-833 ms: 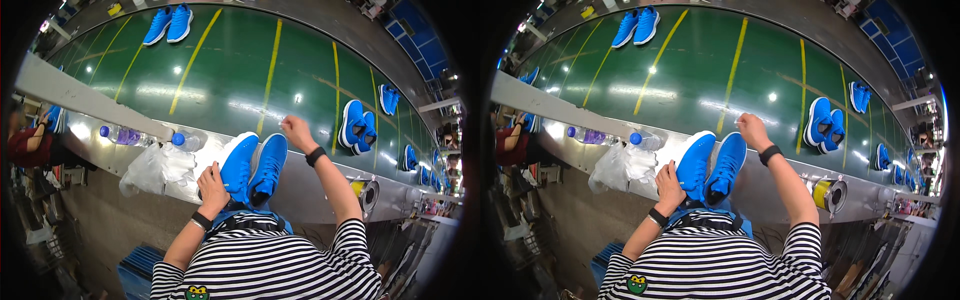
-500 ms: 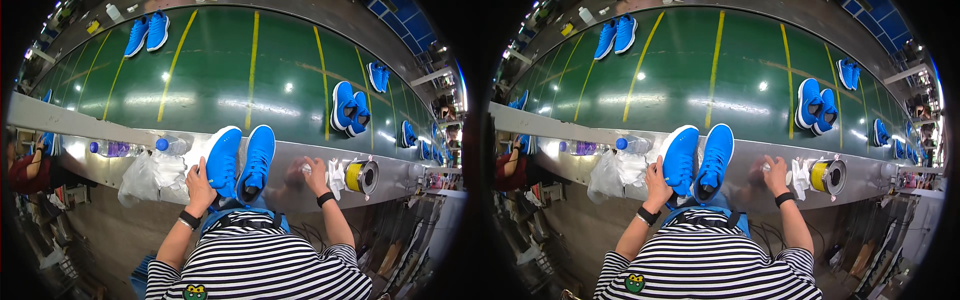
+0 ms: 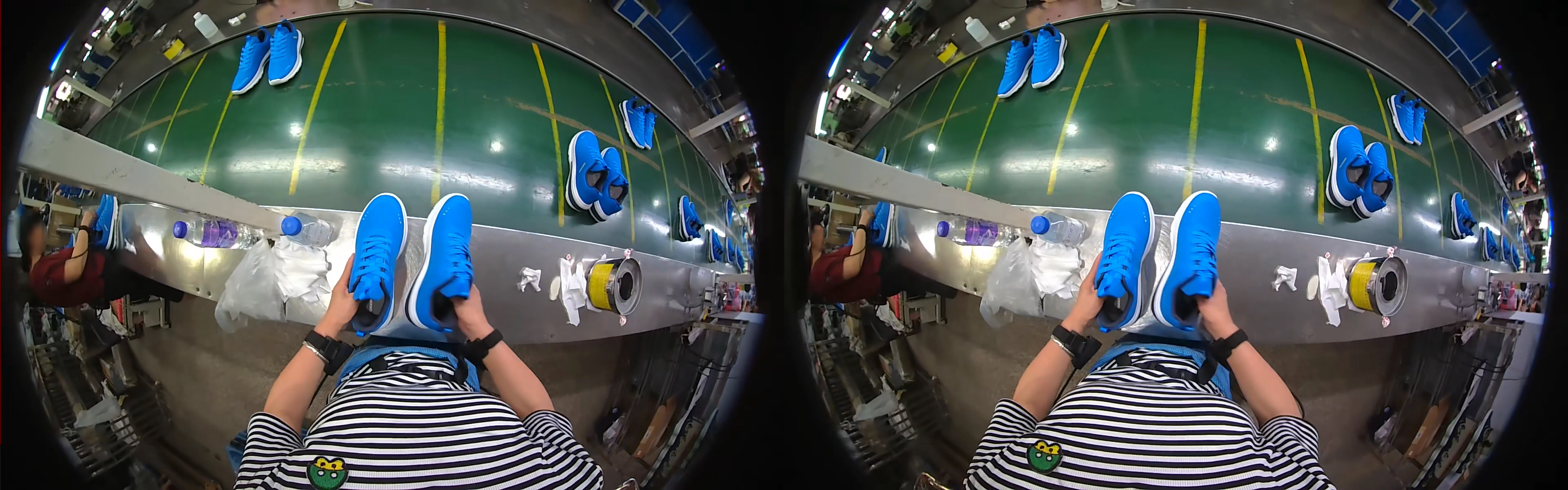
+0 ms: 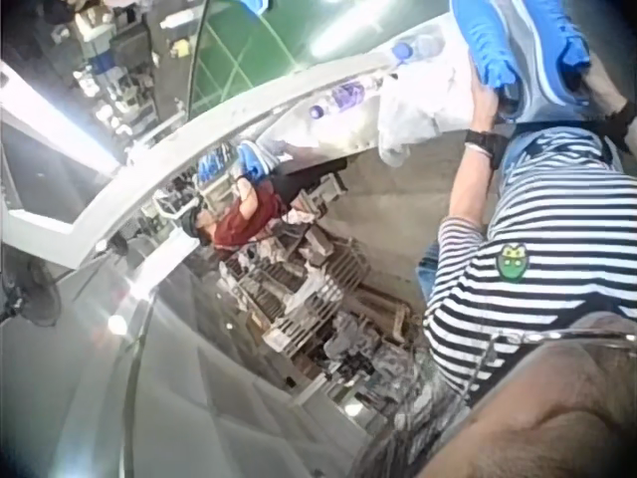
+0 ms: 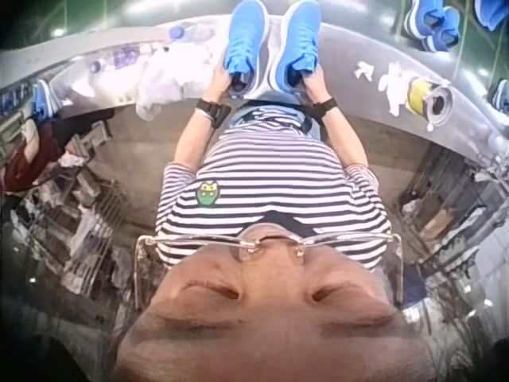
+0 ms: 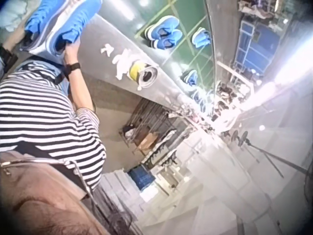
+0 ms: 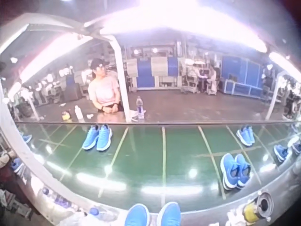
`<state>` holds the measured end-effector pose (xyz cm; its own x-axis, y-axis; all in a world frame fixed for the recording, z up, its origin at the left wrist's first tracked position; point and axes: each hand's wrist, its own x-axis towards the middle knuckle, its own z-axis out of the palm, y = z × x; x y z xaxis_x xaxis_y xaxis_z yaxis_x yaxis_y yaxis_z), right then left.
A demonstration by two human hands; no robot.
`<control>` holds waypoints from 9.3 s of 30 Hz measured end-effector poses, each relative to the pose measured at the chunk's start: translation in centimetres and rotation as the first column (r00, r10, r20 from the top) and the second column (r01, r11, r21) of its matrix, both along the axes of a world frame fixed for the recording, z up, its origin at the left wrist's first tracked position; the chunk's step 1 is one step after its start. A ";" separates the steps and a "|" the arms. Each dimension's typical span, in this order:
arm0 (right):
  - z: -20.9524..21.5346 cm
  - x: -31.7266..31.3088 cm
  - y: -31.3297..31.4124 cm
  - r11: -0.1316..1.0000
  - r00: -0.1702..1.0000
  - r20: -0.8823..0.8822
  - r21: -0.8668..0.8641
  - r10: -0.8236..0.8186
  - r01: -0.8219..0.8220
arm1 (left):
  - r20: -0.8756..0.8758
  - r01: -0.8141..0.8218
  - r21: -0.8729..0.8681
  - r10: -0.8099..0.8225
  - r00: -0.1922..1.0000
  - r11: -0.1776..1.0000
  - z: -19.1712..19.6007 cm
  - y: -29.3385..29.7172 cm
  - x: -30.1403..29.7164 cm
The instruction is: The person wipes the exterior of blue sneakers with a white cloth on a factory assembly line. They handle the shoes one at a time, rotating them to clean different sides, and place them back on the conveyor belt after wiping.
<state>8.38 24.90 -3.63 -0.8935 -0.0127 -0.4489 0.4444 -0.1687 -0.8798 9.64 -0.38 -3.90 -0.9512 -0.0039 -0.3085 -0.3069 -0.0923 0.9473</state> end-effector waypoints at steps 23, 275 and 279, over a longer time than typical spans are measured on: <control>2.9 3.0 5.9 0.863 0.885 -0.362 0.498 0.293 -0.082 | -0.313 0.083 -0.562 -0.304 0.900 0.823 5.2 -1.9 0.3; -1.8 -2.3 5.8 0.945 0.948 0.056 0.074 0.314 -0.318 | 0.244 0.357 -0.357 -0.283 0.928 0.863 0.7 -1.2 -2.5; -1.4 -2.3 5.8 0.953 0.951 0.061 -0.004 0.304 -0.304 | 0.210 0.319 -0.373 -0.256 0.944 0.871 0.0 -1.1 -2.2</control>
